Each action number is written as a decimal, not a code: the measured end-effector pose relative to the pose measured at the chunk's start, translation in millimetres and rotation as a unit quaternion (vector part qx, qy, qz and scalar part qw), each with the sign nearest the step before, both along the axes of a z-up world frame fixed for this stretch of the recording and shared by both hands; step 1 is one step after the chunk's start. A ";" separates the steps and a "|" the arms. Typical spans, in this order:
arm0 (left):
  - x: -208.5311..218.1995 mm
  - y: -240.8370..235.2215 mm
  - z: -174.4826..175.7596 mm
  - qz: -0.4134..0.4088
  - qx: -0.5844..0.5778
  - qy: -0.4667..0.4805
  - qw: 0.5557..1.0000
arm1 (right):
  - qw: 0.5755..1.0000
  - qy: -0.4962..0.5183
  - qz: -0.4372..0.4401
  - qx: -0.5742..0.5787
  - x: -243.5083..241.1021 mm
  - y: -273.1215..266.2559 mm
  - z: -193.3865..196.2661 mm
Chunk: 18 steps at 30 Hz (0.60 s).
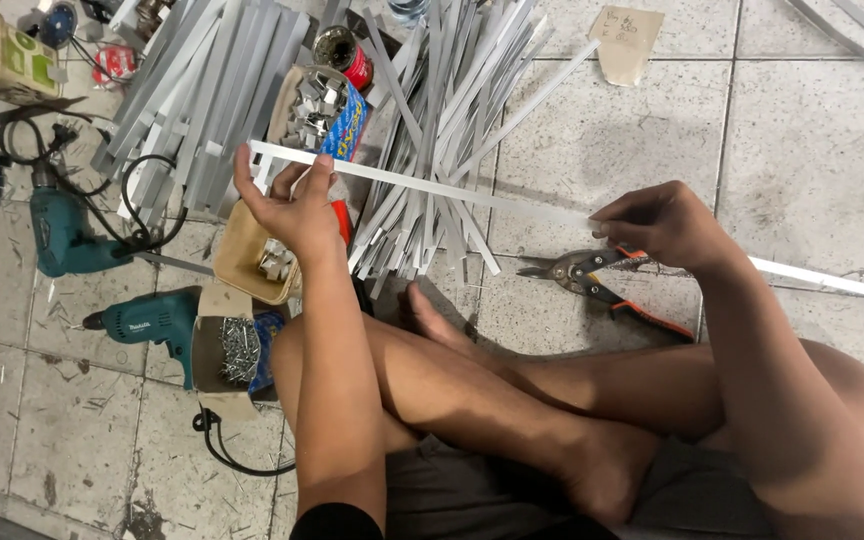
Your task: The person cuts several thin metal strips using a pair of shears while sitting on the floor, handling the strips and the tool with both hands.
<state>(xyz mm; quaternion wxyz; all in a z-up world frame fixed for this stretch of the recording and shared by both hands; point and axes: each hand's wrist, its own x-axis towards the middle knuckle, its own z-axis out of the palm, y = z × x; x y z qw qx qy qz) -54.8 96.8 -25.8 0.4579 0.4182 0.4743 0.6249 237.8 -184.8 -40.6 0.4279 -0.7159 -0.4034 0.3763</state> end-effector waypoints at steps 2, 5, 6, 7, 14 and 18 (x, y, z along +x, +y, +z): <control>-3.5 4.6 -10.1 -0.005 0.009 -0.004 1.000 | 1.000 0.006 0.000 0.000 2.0 -0.9 -2.9; -7.8 8.8 -16.0 -0.014 0.014 -0.003 1.000 | 1.000 0.015 0.001 0.001 2.2 -2.0 -0.9; -9.0 9.7 -16.5 -0.017 0.011 0.003 1.000 | 1.000 0.018 0.002 0.001 1.8 -2.4 0.6; -8.9 8.2 -15.1 -0.019 0.011 0.003 1.000 | 1.000 0.018 0.000 0.001 3.5 -2.9 -2.1; -9.1 11.2 -19.0 -0.041 0.023 0.002 0.999 | 1.000 0.018 0.002 0.001 13.4 -6.0 -15.8; -6.3 3.4 -10.1 -0.031 0.013 0.007 0.999 | 0.999 0.031 0.010 0.011 14.7 -6.6 -12.8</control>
